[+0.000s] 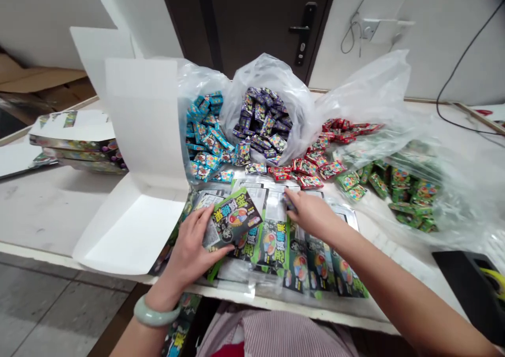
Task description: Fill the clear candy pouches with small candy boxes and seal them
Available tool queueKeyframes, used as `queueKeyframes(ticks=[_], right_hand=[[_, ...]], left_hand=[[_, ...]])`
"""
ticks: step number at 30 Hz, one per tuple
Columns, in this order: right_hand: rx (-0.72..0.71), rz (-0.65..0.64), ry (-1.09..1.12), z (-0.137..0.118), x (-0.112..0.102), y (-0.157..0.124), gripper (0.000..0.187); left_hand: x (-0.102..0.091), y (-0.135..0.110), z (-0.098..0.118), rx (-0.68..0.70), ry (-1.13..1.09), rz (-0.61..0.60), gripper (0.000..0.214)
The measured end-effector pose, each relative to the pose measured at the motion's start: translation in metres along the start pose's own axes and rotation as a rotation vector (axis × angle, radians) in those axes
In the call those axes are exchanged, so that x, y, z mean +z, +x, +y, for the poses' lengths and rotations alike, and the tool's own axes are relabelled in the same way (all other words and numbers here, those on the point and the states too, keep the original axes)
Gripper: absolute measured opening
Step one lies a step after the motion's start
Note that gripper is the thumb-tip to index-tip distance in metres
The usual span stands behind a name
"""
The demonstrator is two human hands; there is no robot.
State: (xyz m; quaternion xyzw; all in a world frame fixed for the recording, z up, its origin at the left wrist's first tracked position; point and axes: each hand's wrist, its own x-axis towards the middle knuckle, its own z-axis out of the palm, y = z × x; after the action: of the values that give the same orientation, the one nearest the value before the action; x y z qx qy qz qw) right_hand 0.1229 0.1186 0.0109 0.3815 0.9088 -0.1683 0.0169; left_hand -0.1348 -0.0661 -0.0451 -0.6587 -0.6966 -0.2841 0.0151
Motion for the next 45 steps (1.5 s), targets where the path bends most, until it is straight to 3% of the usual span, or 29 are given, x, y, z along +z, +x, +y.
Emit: queueKeyframes(ticks=[2, 5, 7, 11, 14, 17, 20, 22, 27, 31, 37, 42, 45], right_hand=[[-0.062, -0.02, 0.243, 0.004, 0.005, -0.002, 0.063], [-0.119, 0.085, 0.52, 0.022, 0.004, -0.007, 0.047], [-0.176, 0.099, 0.479, 0.035, 0.005, -0.009, 0.05], [-0.334, -0.048, 0.282, 0.041, 0.018, 0.0, 0.094], [-0.409, -0.063, 0.218, 0.033, 0.027, 0.01, 0.089], [-0.424, 0.108, 0.259, 0.027, 0.023, 0.006, 0.074], [-0.394, 0.39, 0.309, 0.019, 0.005, -0.011, 0.074], [-0.429, 0.469, 0.246, 0.011, -0.007, -0.022, 0.074], [-0.507, 0.282, -0.025, -0.01, -0.018, -0.033, 0.073], [-0.554, 0.118, -0.04, -0.012, -0.016, -0.033, 0.077], [-0.523, 0.074, 0.073, -0.011, -0.016, -0.04, 0.077], [-0.519, 0.076, 0.147, -0.011, -0.006, -0.039, 0.099], [-0.496, 0.123, 0.24, -0.008, 0.002, -0.034, 0.097]], left_hand=[[0.0, -0.001, 0.0, -0.004, -0.005, 0.001, 0.092], [0.0, -0.005, -0.003, -0.023, -0.011, -0.007, 0.092], [-0.001, -0.007, -0.003, -0.035, -0.026, -0.018, 0.091], [0.0, -0.005, 0.001, -0.007, -0.053, -0.056, 0.09], [0.0, -0.005, 0.004, 0.022, -0.055, -0.093, 0.091], [-0.002, -0.008, 0.004, 0.028, -0.037, -0.106, 0.092], [-0.003, -0.009, 0.007, 0.057, -0.024, -0.116, 0.094], [-0.003, -0.006, 0.011, 0.088, -0.038, -0.126, 0.096], [-0.002, 0.004, 0.021, 0.153, -0.044, -0.116, 0.099], [-0.004, 0.003, 0.024, 0.199, -0.033, -0.13, 0.098], [-0.006, -0.001, 0.029, 0.174, -0.068, -0.19, 0.099], [-0.003, 0.003, 0.031, 0.217, -0.076, -0.19, 0.098], [0.0, 0.002, 0.029, 0.199, -0.07, -0.164, 0.099]])
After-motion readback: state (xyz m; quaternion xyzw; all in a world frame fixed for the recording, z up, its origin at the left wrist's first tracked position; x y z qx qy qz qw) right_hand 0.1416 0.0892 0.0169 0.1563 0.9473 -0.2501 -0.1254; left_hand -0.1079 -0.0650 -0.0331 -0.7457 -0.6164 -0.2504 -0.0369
